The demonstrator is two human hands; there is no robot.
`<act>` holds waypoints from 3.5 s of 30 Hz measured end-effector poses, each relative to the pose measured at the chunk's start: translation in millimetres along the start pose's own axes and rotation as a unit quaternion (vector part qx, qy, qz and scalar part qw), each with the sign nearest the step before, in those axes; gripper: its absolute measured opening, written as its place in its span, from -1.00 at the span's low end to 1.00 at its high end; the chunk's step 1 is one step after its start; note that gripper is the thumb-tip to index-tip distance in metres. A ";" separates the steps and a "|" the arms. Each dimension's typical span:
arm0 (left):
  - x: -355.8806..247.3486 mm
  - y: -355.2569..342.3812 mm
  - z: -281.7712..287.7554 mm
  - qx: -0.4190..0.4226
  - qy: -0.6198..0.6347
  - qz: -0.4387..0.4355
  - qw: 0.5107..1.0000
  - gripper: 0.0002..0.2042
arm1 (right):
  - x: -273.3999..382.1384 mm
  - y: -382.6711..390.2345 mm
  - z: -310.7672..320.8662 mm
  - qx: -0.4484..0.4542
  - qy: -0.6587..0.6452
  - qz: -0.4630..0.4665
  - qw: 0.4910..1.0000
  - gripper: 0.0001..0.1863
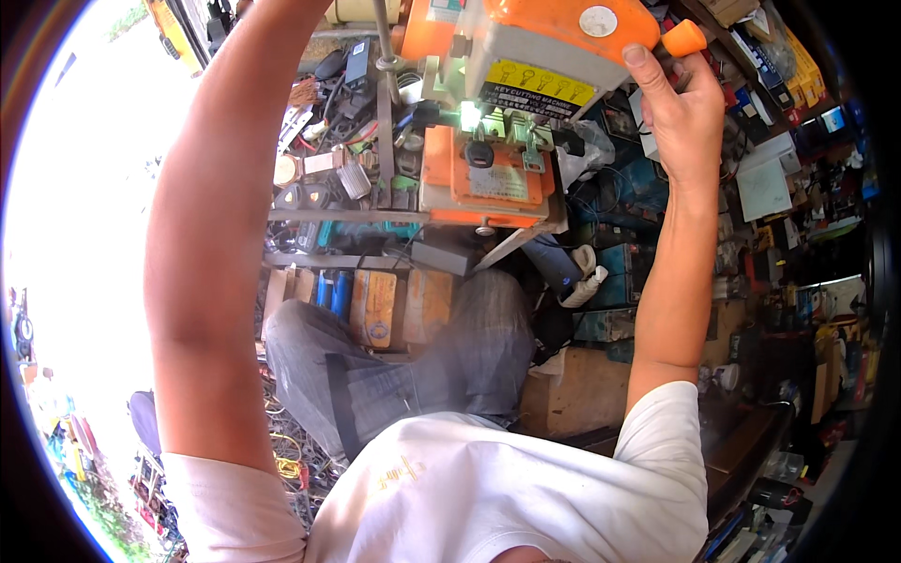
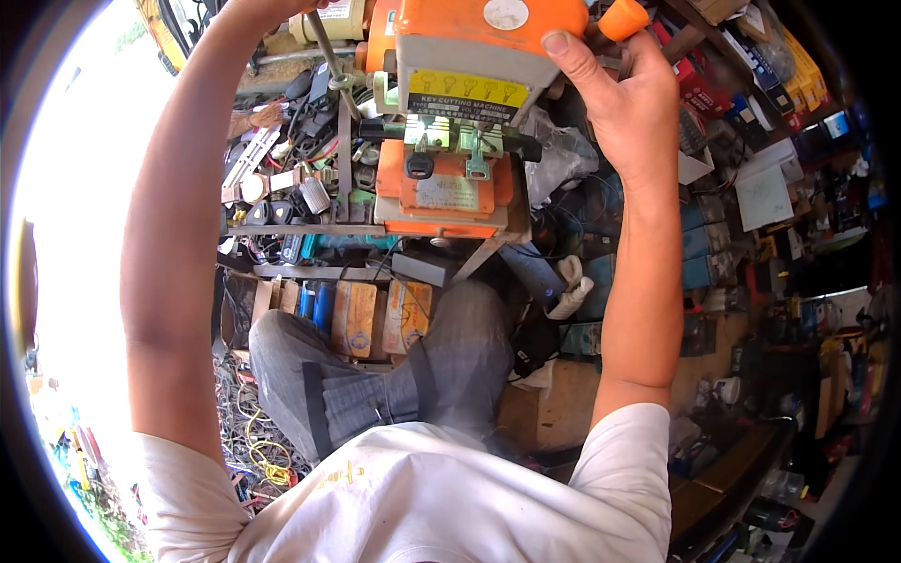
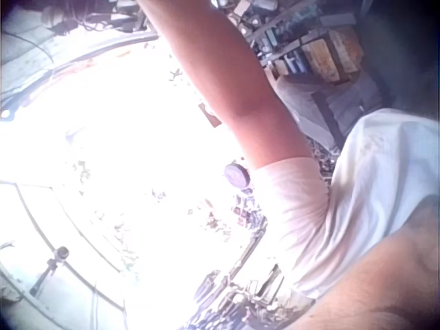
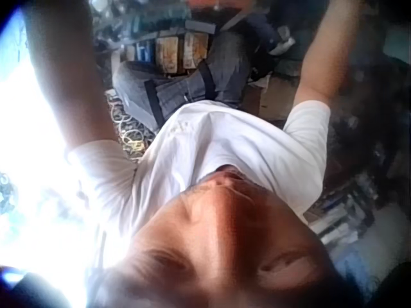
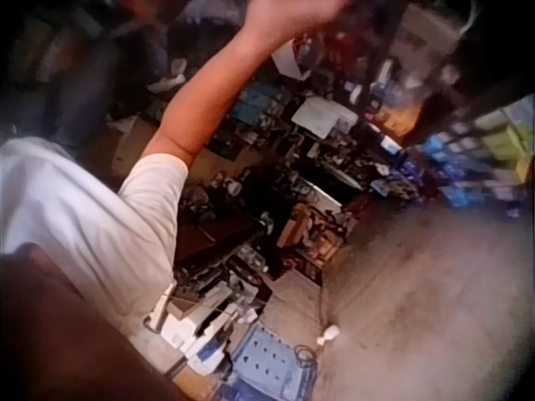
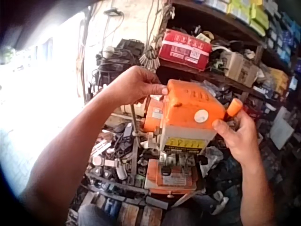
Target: The person operates a key cutting machine to duplicate keys. They insert a key blank into the machine's vise, lower the cutting arm to machine the key, and then remove the finished key. This process is repeated for multiple keys.
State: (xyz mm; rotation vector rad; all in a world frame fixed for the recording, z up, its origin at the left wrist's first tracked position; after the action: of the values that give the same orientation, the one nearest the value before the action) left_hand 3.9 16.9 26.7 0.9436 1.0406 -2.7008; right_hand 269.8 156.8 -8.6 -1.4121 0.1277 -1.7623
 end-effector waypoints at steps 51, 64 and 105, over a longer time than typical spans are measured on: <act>-15.2 14.7 2.1 -0.006 -0.029 -0.023 0.999 -0.57 | -3.2 -10.9 2.1 0.090 0.004 -0.025 0.996 -0.32; -13.2 16.9 2.5 -0.003 -0.021 -0.018 1.000 -0.58 | -11.4 -4.3 4.6 0.019 -0.010 -0.008 1.000 -0.55; 82.6 13.0 -72.2 0.210 0.009 -0.068 0.975 -0.58 | -54.1 200.7 -33.1 0.078 -0.206 -0.272 0.937 -0.75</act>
State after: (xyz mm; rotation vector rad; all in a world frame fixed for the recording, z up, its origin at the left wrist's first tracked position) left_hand -21.4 63.2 -70.3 0.9840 0.5573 -3.1037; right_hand 350.9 52.0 -172.1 -1.7730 -0.6705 -1.7965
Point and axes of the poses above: each hand's wrist, its own y-axis away from the middle knuckle, its own z-axis out of the back of the hand, x = y × z, the point moved 5 cm from there along -y, towards the middle knuckle, and after that the axes turned 8 degrees about -z, right-handed, at the moved point
